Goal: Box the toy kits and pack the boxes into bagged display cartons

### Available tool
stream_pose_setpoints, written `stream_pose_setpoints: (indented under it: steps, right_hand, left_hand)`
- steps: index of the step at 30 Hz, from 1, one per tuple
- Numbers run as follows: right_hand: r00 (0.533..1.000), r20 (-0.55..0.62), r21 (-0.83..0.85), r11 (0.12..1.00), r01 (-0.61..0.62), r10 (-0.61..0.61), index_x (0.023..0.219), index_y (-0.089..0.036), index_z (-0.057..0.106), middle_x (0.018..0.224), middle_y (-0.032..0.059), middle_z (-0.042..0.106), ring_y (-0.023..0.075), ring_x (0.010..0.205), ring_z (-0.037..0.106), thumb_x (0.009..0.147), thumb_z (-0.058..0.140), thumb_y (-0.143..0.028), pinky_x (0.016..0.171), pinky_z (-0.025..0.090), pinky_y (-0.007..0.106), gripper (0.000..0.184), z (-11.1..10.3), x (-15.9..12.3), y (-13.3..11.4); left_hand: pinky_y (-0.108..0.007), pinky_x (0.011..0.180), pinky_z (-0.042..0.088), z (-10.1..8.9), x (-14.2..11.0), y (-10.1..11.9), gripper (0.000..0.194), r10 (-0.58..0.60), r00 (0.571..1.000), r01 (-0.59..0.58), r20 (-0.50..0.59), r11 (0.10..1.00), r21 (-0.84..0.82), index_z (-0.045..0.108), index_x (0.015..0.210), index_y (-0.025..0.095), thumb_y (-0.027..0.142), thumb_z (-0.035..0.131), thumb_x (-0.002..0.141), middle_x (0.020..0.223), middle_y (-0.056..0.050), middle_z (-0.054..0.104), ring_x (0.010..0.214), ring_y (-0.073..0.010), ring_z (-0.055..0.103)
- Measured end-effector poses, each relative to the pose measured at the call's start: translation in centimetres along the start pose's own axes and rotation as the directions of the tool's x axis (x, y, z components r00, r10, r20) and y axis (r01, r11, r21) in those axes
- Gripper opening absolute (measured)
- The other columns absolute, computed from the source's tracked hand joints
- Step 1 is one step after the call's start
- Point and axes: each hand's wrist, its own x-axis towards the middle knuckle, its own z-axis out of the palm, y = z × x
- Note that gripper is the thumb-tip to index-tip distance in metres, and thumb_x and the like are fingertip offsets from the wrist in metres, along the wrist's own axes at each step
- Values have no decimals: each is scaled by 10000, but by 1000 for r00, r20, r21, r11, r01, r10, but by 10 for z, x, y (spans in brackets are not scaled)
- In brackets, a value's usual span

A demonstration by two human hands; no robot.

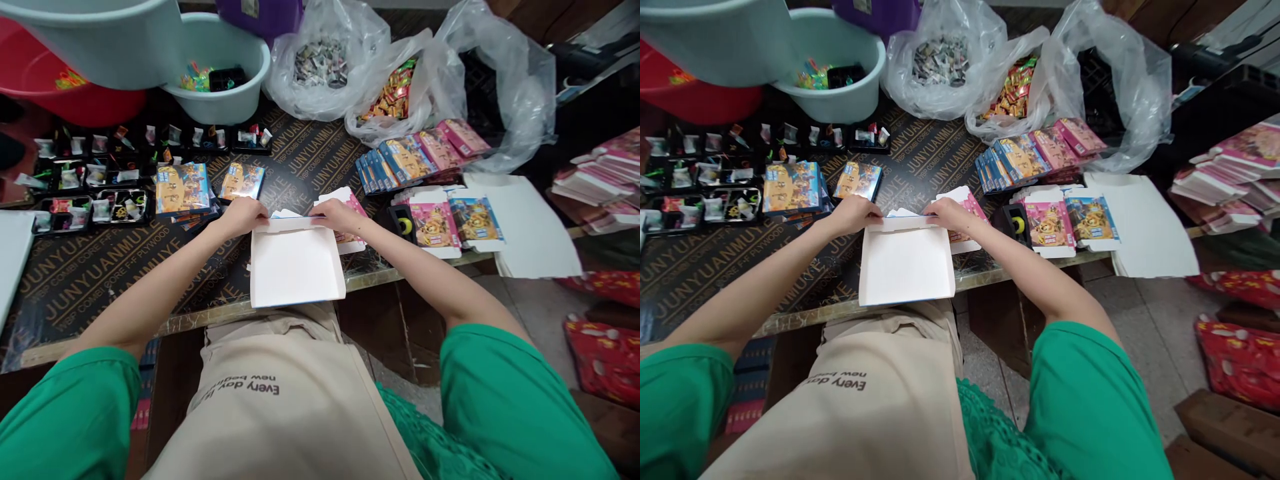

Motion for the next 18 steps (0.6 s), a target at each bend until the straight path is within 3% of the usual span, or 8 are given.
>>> stream_pose_setpoints:
  steps: [2, 5, 10, 13, 14, 16, 17, 18]
  right_hand:
    - [995, 94, -208, 977, 40, -21, 1072, -122, 731, 1029, 133, 768, 248, 929, 686, 859, 568, -191, 754, 418, 302, 277, -4, 3, -11]
    - [988, 155, -400, 915, 43, 22, 1187, -121, 660, 1039, 155, 760, 269, 914, 688, 875, 553, -221, 705, 392, 302, 344, -3, 4, -26]
    - [986, 165, -510, 857, 71, 16, 1327, -97, 549, 1077, 186, 749, 291, 935, 706, 899, 425, -105, 706, 397, 316, 446, 9, 5, -43]
    - [984, 175, -499, 865, 51, 43, 1329, -111, 563, 1075, 183, 754, 298, 955, 718, 914, 393, -95, 727, 427, 323, 449, 4, 0, -43]
    - [985, 158, -476, 879, 12, 72, 1349, -133, 560, 1092, 173, 757, 292, 965, 720, 921, 405, -116, 738, 440, 320, 455, -1, -4, -40]
    - [985, 92, -415, 904, -97, 148, 1439, -192, 507, 1147, 144, 758, 280, 981, 723, 928, 448, -175, 762, 469, 314, 515, -12, -19, -28]
    - [981, 48, -386, 909, -156, 188, 1504, -218, 442, 1178, 130, 754, 279, 991, 724, 928, 468, -204, 777, 486, 319, 577, -16, -29, -20]
    - [975, 10, -370, 907, -203, 222, 1557, -214, 370, 1164, 130, 756, 288, 982, 726, 921, 483, -223, 781, 501, 332, 645, -19, -39, -12]
  left_hand:
    - [-368, 710, 455, -1, 1, 13, 287, 18, 999, -24, 28, 976, 214, 785, 914, 160, 346, 574, 855, 895, -159, 773, 890, -341, 721]
    - [-386, 691, 459, 1, 2, 27, 294, 31, 999, -42, 43, 955, 294, 770, 942, 107, 306, 574, 852, 910, -217, 758, 893, -379, 724]
    - [-408, 740, 487, 9, 5, 42, 272, 78, 996, -90, 54, 955, 283, 764, 919, 81, 149, 507, 857, 906, -230, 749, 896, -363, 725]
    - [-401, 766, 499, 5, -3, 50, 296, 52, 998, -56, 22, 960, 273, 747, 992, 93, 140, 468, 907, 937, -212, 745, 945, -337, 715]
    - [-397, 785, 503, 1, -10, 50, 292, 45, 998, -35, -33, 967, 251, 732, 1051, 107, 176, 474, 932, 987, -200, 742, 987, -328, 704]
    - [-388, 844, 509, -10, -29, 44, 281, 32, 967, 3, -252, 991, 137, 700, 1128, 157, 290, 516, 963, 1080, -156, 730, 1055, -296, 676]
    - [-386, 882, 507, -16, -41, 37, 275, 4, 915, 18, -402, 999, 51, 696, 1120, 184, 345, 537, 965, 1097, -129, 725, 1068, -278, 663]
    - [-389, 920, 500, -23, -55, 26, 261, -52, 833, 34, -551, 998, -43, 700, 1082, 205, 384, 556, 958, 1088, -104, 723, 1067, -262, 653]
